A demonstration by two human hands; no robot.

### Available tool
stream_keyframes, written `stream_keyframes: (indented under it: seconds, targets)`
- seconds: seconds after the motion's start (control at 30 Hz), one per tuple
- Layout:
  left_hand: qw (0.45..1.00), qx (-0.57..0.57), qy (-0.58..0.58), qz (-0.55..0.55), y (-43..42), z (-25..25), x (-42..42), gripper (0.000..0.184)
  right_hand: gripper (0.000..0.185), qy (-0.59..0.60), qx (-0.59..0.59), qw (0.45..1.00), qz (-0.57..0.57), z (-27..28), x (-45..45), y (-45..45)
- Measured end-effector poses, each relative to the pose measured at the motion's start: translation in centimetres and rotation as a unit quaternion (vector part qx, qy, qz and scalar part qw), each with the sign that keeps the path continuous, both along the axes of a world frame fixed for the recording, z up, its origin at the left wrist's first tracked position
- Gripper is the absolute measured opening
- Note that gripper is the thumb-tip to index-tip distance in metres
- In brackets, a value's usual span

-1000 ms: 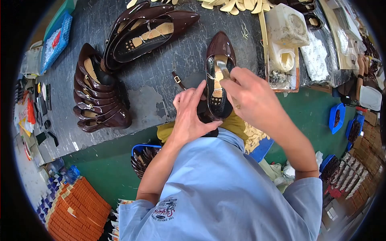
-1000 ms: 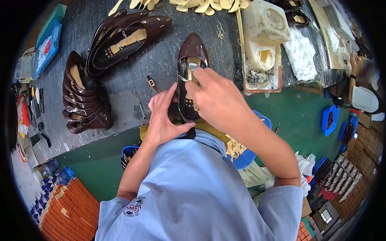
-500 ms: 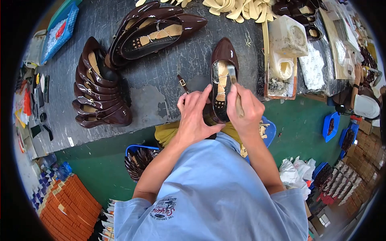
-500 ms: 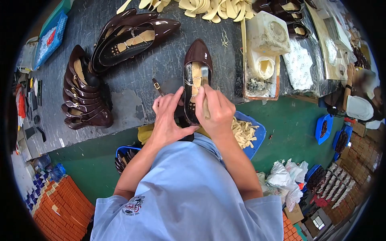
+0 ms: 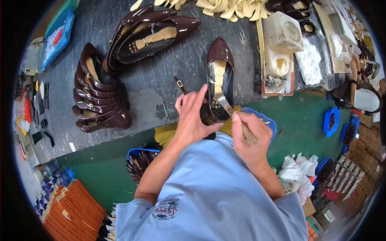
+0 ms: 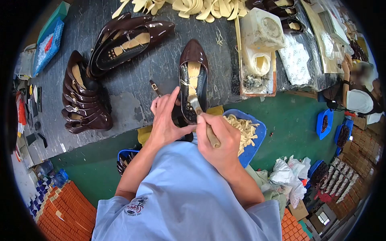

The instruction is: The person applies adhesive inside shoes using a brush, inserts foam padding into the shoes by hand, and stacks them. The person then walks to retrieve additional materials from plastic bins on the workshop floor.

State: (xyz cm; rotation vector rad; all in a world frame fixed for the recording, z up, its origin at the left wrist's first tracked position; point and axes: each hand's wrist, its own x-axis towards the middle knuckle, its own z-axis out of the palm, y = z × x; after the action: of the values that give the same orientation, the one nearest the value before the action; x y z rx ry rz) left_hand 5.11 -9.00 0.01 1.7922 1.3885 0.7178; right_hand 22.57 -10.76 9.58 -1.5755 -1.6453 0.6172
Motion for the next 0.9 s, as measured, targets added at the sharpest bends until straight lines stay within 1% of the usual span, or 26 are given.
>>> stream_keyframes:
  seconds: [0.07,0.1,0.13,0.17,0.23,0.27,0.3,0.37,0.43,0.5,0.57,0.67,0.77,0.8,0.9]
  targets:
    - [1.0,0.01,0.006,0.0,0.1,0.1,0.0,0.123,0.021,-0.011,0.009,0.998,0.055,-0.7,0.0,0.8]
    - [1.0,-0.003,0.009,-0.005,0.2,0.3,-0.1,0.126,0.024,-0.018,0.015,0.996,0.08,-1.2,0.1,1.1]
    - [1.0,0.001,0.016,-0.008,0.1,0.4,-0.3,0.126,0.031,-0.025,-0.024,0.993,0.11,-1.9,0.6,0.7]
    - [1.0,0.005,0.023,-0.009,0.3,0.7,-0.5,0.127,0.03,-0.019,-0.01,0.993,0.114,-1.6,0.8,0.7]
    - [0.999,-0.044,0.009,0.01,1.3,3.3,-1.6,0.121,0.028,0.005,0.002,0.993,0.115,0.1,1.5,0.6]
    - [0.999,0.002,-0.035,0.024,2.8,3.5,-2.3,0.104,0.026,0.021,0.025,0.995,0.096,0.7,1.9,0.5]
    - [0.993,0.101,-0.033,0.049,4.9,3.9,-2.5,0.069,0.025,0.038,0.047,0.995,0.077,1.2,2.4,0.3]
    - [0.99,0.096,-0.036,0.098,9.5,4.6,-1.8,0.038,0.024,0.06,0.081,0.994,0.039,1.5,3.5,0.4]
    - [0.986,0.148,-0.046,0.055,15.0,4.3,0.6,0.02,0.023,0.068,0.108,0.992,-0.002,1.1,4.5,0.5]
    - [0.978,0.204,0.032,0.03,20.2,2.7,3.7,0.021,0.024,0.074,0.131,0.988,-0.024,0.6,5.2,0.7]
    - [0.963,0.235,0.13,0.036,24.1,0.8,6.3,0.02,0.024,0.079,0.143,0.986,-0.044,0.5,5.7,0.5]
    - [0.95,0.215,0.222,0.05,27.2,-1.0,8.2,0.018,0.024,0.082,0.157,0.983,-0.057,0.4,6.0,-0.2]
    - [0.957,0.211,0.186,0.069,27.9,-1.8,7.8,0.015,0.024,0.085,0.155,0.982,-0.066,0.4,6.5,-0.8]
    - [0.957,0.219,0.169,0.087,26.7,0.2,7.6,0.013,0.024,0.086,0.151,0.982,-0.071,0.3,6.7,-1.0]
    - [0.952,0.246,0.158,0.093,22.1,5.7,5.3,0.013,0.023,0.101,0.147,0.98,-0.088,-0.2,7.5,-1.0]
